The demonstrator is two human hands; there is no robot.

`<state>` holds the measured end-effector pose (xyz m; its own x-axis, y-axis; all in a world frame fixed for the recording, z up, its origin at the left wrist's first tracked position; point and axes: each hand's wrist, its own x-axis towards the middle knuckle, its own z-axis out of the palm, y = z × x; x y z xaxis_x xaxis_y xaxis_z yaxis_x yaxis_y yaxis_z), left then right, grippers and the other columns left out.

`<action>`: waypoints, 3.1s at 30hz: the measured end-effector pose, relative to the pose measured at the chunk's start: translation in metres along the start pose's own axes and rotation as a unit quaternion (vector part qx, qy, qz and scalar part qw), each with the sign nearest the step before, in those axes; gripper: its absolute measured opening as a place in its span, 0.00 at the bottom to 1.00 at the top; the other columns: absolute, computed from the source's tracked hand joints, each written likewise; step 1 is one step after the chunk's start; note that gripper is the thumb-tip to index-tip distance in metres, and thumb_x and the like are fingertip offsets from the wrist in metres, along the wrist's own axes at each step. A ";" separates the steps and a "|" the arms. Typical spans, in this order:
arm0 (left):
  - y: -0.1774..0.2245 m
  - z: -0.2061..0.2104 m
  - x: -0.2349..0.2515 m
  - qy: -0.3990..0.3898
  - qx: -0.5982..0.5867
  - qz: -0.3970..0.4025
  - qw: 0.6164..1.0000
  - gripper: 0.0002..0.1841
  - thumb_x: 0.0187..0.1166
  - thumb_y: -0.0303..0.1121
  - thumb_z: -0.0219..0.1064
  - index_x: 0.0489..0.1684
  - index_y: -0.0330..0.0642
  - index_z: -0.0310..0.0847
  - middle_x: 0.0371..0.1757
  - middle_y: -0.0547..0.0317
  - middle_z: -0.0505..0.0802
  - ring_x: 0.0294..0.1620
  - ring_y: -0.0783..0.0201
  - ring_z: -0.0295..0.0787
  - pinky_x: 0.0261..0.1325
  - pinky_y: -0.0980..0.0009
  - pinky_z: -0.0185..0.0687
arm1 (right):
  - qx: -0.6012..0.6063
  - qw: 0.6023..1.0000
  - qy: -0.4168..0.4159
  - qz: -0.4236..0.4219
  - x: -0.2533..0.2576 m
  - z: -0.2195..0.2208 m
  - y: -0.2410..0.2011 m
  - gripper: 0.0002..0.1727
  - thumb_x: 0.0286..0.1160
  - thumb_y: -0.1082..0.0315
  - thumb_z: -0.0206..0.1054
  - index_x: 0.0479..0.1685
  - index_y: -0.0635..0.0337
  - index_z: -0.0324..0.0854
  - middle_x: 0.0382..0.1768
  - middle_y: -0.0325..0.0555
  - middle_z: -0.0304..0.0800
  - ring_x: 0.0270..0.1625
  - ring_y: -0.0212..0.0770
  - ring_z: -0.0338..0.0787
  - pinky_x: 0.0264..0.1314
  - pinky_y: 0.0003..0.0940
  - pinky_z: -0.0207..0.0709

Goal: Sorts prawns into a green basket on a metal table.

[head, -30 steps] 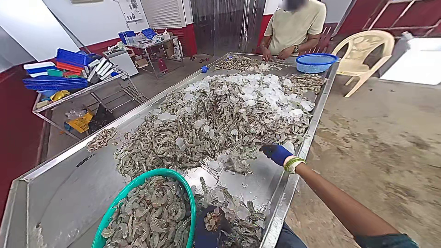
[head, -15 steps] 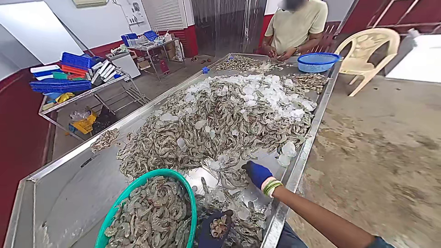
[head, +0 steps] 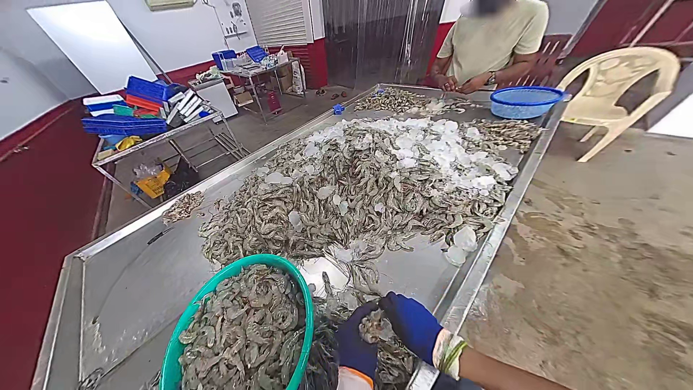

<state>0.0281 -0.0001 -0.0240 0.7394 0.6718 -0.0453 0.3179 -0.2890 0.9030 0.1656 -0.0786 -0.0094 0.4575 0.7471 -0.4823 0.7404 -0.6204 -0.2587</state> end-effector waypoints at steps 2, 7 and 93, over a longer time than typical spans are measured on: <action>0.005 0.007 0.006 0.011 0.014 -0.036 0.999 0.23 0.66 0.17 0.71 0.63 0.39 0.88 0.57 0.48 0.95 0.59 0.54 0.93 0.70 0.51 0.83 | -0.011 0.999 0.029 -0.013 -0.008 -0.007 -0.017 0.19 0.85 0.77 0.54 0.71 0.67 0.80 0.70 0.65 0.82 0.70 0.66 0.85 0.67 0.59 0.81; 0.023 0.002 0.011 -0.057 0.104 -0.115 0.986 0.25 0.70 0.21 0.71 0.71 0.39 0.82 0.60 0.41 0.93 0.64 0.47 0.90 0.72 0.47 0.80 | -0.029 0.998 0.043 -0.024 -0.011 -0.008 -0.024 0.17 0.79 0.73 0.62 0.62 0.72 0.81 0.67 0.66 0.83 0.70 0.68 0.83 0.69 0.61 0.76; -0.008 -0.089 0.007 0.125 -0.830 -0.026 0.543 0.38 0.90 0.63 0.35 0.77 0.34 0.58 0.65 0.53 0.84 0.61 0.70 0.88 0.55 0.78 0.86 | 0.033 0.980 0.153 0.125 0.130 -0.090 0.137 0.18 0.85 0.64 0.62 0.67 0.63 0.85 0.69 0.68 0.85 0.74 0.70 0.82 0.74 0.70 0.73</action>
<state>-0.0221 0.0670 0.0069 0.5850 0.7814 -0.2172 -0.7921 0.6080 0.0538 0.3709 -0.0445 -0.0320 0.7542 0.5998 -0.2672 0.5570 -0.7999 -0.2234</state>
